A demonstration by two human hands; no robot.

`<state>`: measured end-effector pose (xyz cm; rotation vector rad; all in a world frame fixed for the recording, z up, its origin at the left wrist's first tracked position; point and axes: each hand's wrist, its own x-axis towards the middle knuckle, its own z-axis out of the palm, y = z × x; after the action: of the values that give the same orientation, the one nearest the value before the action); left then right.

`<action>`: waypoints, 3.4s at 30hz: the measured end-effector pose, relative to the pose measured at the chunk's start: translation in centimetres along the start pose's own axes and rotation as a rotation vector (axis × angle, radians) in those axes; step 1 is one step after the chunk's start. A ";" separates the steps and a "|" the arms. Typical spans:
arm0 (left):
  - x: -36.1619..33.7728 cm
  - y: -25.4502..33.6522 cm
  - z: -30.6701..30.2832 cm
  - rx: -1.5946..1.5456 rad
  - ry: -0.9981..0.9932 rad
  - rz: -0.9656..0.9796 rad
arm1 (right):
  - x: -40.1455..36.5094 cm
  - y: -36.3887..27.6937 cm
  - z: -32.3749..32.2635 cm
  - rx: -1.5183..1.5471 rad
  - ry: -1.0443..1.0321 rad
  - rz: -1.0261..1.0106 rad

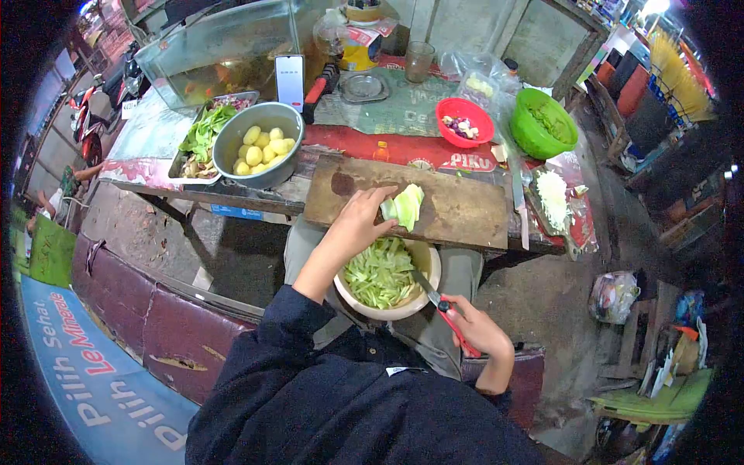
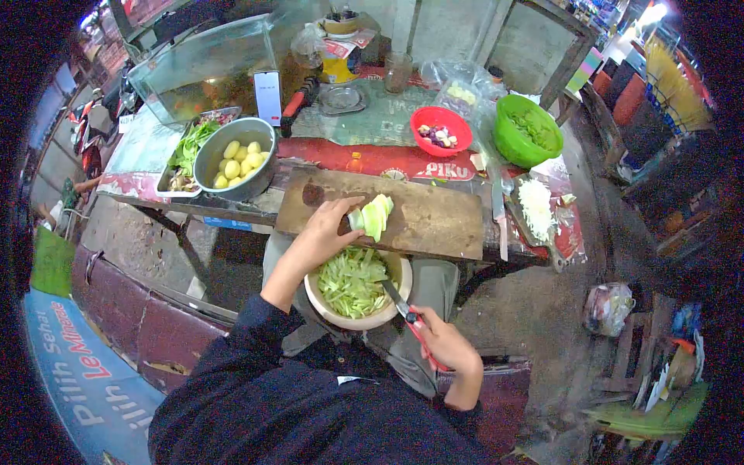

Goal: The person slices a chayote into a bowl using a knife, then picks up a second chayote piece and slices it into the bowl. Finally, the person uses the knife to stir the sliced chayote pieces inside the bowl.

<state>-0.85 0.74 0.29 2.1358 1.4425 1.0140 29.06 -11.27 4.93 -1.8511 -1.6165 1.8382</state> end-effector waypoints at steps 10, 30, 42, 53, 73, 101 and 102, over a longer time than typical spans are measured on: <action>-0.4 1.1 1.9 -0.317 0.084 -0.117 | -1.0 -0.1 -1.1 -0.058 -0.109 -0.011; -1.5 0.6 -0.3 0.042 0.205 -0.054 | 0.4 -0.9 -0.1 0.018 0.004 -0.166; -2.0 -0.8 -4.2 0.120 -0.057 -0.041 | -3.1 2.6 -3.7 -0.012 -0.039 -0.041; -2.8 -0.3 -2.6 -0.287 0.254 -0.491 | 8.2 -3.8 6.7 -0.224 0.565 -0.819; -2.0 -0.9 -0.1 -0.054 0.431 -0.354 | 6.9 -8.5 8.8 -0.388 0.392 -0.480; -2.2 -0.6 -0.7 0.004 0.431 -0.324 | 9.4 -7.8 9.8 -0.584 0.396 -0.417; -2.2 -0.8 -0.6 -0.045 0.431 -0.355 | 9.1 -7.3 9.9 -0.496 0.381 -0.415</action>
<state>-2.29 -1.02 -0.61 1.6042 1.8859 1.3978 14.79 -7.67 0.82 -1.6909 -2.2085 0.9117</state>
